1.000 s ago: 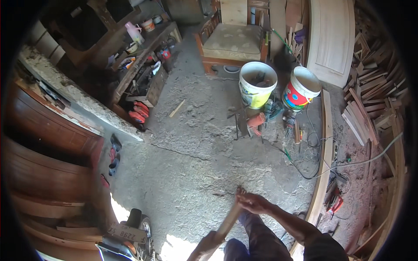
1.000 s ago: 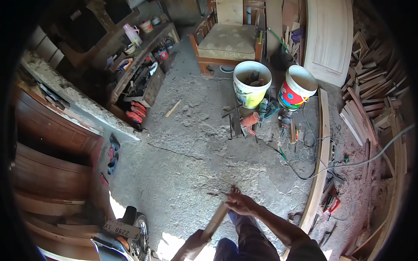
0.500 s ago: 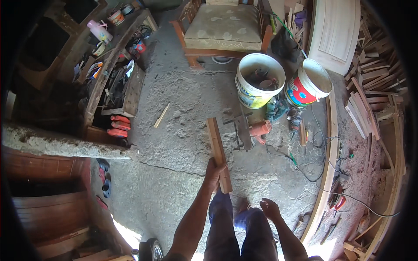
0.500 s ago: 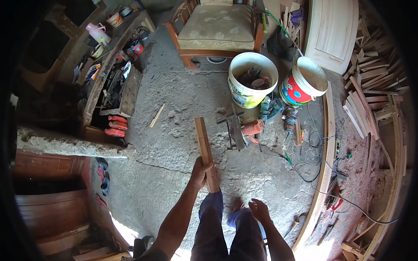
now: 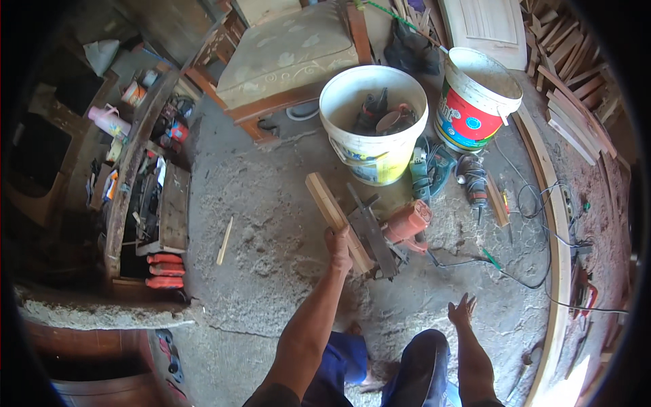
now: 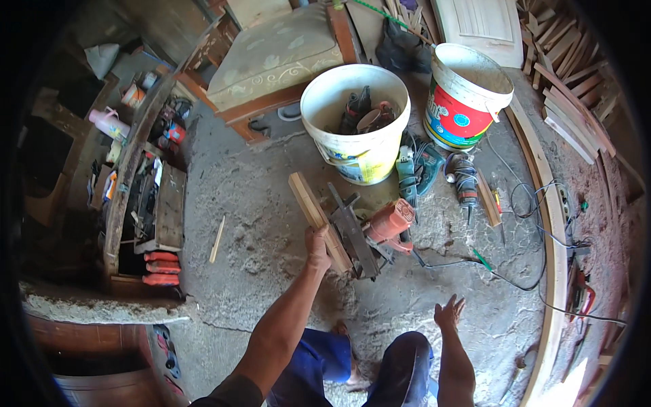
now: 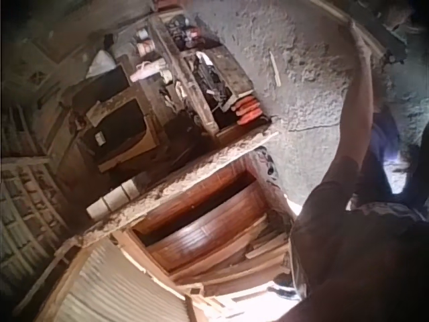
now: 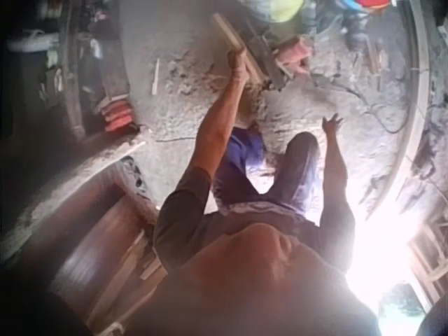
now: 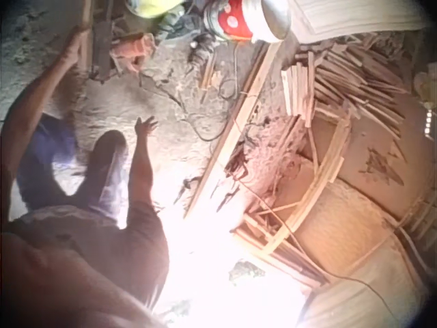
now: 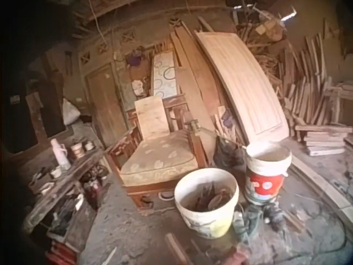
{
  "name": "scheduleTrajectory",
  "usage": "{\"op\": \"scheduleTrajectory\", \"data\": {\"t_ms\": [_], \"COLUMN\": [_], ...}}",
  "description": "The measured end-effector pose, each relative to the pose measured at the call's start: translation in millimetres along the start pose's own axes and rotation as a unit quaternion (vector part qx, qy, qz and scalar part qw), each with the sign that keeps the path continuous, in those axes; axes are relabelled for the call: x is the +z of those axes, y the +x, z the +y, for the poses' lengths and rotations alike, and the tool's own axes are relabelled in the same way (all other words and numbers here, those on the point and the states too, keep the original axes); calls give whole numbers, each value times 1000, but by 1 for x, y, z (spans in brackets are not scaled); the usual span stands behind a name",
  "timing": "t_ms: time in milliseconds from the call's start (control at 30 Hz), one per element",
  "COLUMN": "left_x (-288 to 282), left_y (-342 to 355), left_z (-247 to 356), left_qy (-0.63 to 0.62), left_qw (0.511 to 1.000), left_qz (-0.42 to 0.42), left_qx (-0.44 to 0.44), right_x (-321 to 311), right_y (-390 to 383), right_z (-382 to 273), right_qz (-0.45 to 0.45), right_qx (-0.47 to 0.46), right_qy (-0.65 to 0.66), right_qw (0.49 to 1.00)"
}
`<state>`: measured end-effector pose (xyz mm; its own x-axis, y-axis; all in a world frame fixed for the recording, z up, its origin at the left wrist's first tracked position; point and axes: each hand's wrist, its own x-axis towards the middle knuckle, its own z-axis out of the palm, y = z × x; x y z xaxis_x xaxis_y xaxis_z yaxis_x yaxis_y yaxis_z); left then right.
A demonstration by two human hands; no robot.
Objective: The person strikes a chisel with an axe head to carve a piece of wood, uses a hand planer on the surface, and smoothes it with a power planer.
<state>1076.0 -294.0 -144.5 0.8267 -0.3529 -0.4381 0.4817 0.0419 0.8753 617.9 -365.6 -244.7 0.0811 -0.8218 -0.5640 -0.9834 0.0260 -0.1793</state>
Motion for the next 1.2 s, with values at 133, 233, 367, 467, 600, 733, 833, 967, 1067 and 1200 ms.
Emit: {"op": "scheduleTrajectory", "data": {"t_ms": [133,233,367,467,600,733,833,967,1067,1200], "left_x": [6,51,56,31,37,46,31,49,73,52], "left_y": [37,31,35,53,42,24,38,35,3,18], "left_z": [-19,-42,-45,-31,-36,-39,-38,-43,-46,-51], "left_qy": [9,-24,-39,-30,14,2,73,101,77,154], "left_qw": [999,994,990,986,992,996,987,972,974,964], "left_qz": [-9,-60,-79,-126,-95,-55,-51,-45,-32,13], "left_qx": [32,88,113,107,78,74,134,208,209,216], "right_x": [41,54,62,56,45,53,69,84,71,62], "right_y": [18,58,56,37,34,42,54,78,81,77], "right_z": [4,57,47,9,19,29,25,44,65,40], "right_qz": [-28,50,45,28,47,52,97,188,98,49], "right_qx": [-28,-21,-5,-35,-3,2,-32,-1,40,28], "right_qy": [-9,-19,-22,-20,43,31,-5,-19,-56,-28], "right_qw": [999,998,999,999,998,998,995,982,993,998]}}
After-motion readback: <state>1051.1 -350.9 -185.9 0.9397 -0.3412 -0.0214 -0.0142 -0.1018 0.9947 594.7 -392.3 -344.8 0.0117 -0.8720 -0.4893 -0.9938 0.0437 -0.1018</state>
